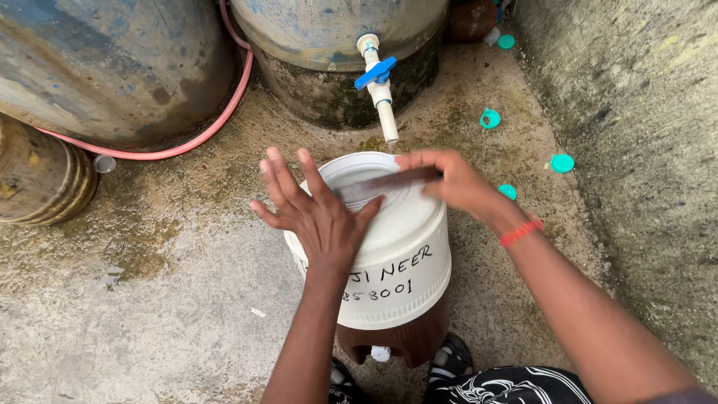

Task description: The person holds a plastic water dispenser jug under a tap fed from a large blue tank and fills it with water. They then set the jug on the wet concrete floor, swirl the water inside to rinse the interior, and pour the rinse water out.

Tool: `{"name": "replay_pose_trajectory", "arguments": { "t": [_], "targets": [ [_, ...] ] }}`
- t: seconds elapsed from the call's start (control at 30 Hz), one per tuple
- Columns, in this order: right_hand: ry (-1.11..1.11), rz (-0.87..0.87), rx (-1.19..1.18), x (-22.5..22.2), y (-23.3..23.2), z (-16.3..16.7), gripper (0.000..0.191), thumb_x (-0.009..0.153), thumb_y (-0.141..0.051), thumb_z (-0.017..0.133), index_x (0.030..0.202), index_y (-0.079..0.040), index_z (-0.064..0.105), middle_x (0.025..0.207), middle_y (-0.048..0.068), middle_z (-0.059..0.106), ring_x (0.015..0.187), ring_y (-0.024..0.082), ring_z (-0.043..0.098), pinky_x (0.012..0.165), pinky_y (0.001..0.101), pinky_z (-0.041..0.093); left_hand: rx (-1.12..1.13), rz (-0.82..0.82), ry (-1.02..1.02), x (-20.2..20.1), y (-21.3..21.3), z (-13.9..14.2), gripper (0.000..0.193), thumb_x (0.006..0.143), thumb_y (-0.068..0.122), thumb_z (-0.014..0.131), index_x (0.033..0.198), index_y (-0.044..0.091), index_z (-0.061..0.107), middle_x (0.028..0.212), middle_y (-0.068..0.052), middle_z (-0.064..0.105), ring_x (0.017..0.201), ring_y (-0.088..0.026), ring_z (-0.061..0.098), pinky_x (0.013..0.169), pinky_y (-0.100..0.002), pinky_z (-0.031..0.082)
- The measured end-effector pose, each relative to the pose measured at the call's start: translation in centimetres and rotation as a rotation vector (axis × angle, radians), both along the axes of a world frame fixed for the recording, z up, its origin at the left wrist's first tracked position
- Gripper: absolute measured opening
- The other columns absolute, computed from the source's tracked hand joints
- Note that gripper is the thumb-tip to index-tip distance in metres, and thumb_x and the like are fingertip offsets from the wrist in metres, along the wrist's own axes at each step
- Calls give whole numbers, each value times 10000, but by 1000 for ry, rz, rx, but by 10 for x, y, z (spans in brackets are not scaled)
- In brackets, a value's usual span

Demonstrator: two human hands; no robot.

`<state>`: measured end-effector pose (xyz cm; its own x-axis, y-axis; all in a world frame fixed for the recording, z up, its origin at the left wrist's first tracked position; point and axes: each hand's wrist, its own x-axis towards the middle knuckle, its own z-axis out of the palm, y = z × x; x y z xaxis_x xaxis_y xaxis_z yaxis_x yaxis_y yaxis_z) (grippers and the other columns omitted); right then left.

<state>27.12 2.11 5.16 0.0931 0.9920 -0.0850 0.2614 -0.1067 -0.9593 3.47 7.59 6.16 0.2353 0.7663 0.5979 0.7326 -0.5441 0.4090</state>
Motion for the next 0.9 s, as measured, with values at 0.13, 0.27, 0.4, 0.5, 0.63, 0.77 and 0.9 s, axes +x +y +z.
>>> {"name": "replay_pose_trajectory", "arguments": {
  "t": [0.13,0.27,0.4,0.5,0.63,0.77,0.9],
  "targets": [
    [201,121,-84,13,-33,17,566,664,-34,512,1193,-29,713,1512,113,564,1453,233,457,1204,408,297,-77,-246,127,-11,-3,-2,943,668,790,788,1262,72,650,1266,-119,658,1353,-360,517,1161,-765,64],
    [382,-110,-64,33,-33,-9,405,937,-186,485,1214,4,712,1288,162,714,1262,274,622,1134,386,429,-289,-378,42,-20,-4,-1,678,751,678,727,1064,79,787,1137,-87,761,1138,-269,676,980,-448,387],
    [253,-411,-178,60,12,-57,382,1046,-217,474,1210,45,698,1179,171,715,1104,253,672,986,389,515,-150,-410,-23,-18,-4,3,535,862,528,705,1110,63,800,1170,-114,764,1203,-219,678,978,-440,368],
    [481,-380,-337,76,49,-88,370,1035,-207,480,1241,48,653,1188,160,710,1139,254,676,1020,398,534,-193,-402,8,-22,-7,9,411,848,452,705,1011,90,811,1043,-71,790,1121,-190,712,1061,-509,330],
    [851,-384,-497,72,80,-115,393,1040,-217,446,1292,44,597,1189,160,713,1169,276,671,1075,409,530,-404,-379,104,-38,-12,20,304,805,413,721,832,120,796,880,-14,793,955,-186,719,1167,-549,301],
    [1038,-369,-535,59,95,-131,321,1025,-131,474,1247,80,571,1156,194,706,1129,305,692,1036,419,562,-349,-490,69,-53,-17,30,362,790,345,680,1070,147,797,1048,-33,735,1107,-229,642,1147,-617,247],
    [1129,-322,-531,50,103,-138,312,1006,-84,485,1226,106,599,1082,181,701,1017,278,712,957,400,597,-382,-493,101,-55,-18,34,477,770,308,641,1196,127,756,1201,-69,682,1236,-271,572,1149,-661,182]
  ]
}}
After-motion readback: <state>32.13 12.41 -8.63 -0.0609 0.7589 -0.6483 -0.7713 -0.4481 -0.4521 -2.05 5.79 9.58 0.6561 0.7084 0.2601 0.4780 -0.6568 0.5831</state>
